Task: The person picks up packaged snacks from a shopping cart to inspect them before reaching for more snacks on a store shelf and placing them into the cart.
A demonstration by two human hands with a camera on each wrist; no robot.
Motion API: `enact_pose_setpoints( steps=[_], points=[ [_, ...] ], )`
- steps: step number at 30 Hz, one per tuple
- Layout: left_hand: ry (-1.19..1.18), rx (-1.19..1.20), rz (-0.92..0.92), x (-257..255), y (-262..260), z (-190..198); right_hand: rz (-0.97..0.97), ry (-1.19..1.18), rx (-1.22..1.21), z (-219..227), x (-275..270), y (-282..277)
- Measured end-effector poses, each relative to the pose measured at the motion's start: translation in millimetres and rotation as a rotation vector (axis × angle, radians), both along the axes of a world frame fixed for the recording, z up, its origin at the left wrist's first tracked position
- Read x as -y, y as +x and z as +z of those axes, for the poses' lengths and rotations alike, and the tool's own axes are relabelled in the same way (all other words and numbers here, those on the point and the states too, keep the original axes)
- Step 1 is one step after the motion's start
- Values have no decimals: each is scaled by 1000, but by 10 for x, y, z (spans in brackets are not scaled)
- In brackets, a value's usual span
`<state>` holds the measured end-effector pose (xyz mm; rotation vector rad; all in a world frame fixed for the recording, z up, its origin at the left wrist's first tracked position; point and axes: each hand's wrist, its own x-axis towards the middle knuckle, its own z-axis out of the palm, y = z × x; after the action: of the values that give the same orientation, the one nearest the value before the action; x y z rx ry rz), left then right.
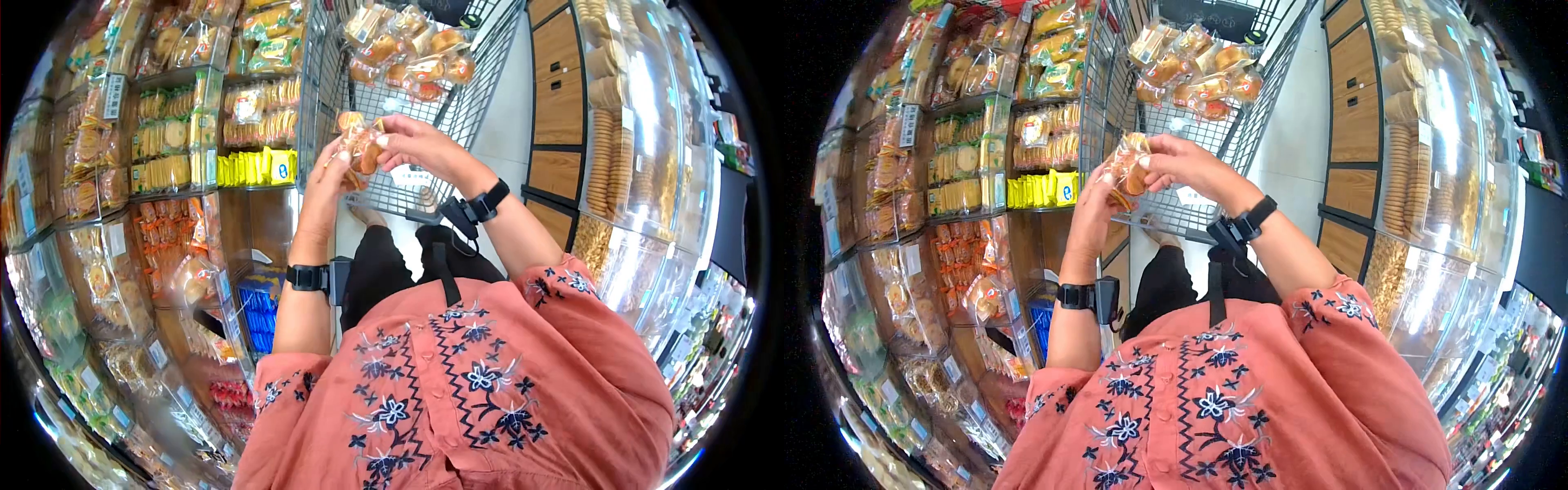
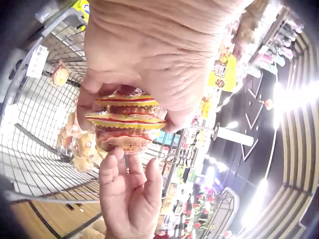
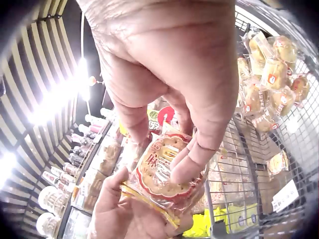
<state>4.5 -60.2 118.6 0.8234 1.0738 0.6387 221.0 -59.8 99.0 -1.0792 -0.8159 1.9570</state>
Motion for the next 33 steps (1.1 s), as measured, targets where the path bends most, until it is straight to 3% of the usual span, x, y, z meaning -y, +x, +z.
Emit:
enact_pose_setpoints(
  steps=[2, 8, 19, 28, 33],
  points=[
    [-33, 148, 47, 59, 31, 109, 14, 37, 93, 32, 79, 81],
    [-107, 213, 58, 183, 193, 279, 52, 128, 407, 490, 191, 246],
    [-68, 232, 171, 230, 272, 474, -19, 98, 234, 688, 328, 718],
    [-12, 212, 193, 328, 175, 560, 65, 236, 260, 829, 243, 737],
    [42, 174, 292, 420, 141, 627, 49, 171, 154, 909, 232, 628]
  ],
)
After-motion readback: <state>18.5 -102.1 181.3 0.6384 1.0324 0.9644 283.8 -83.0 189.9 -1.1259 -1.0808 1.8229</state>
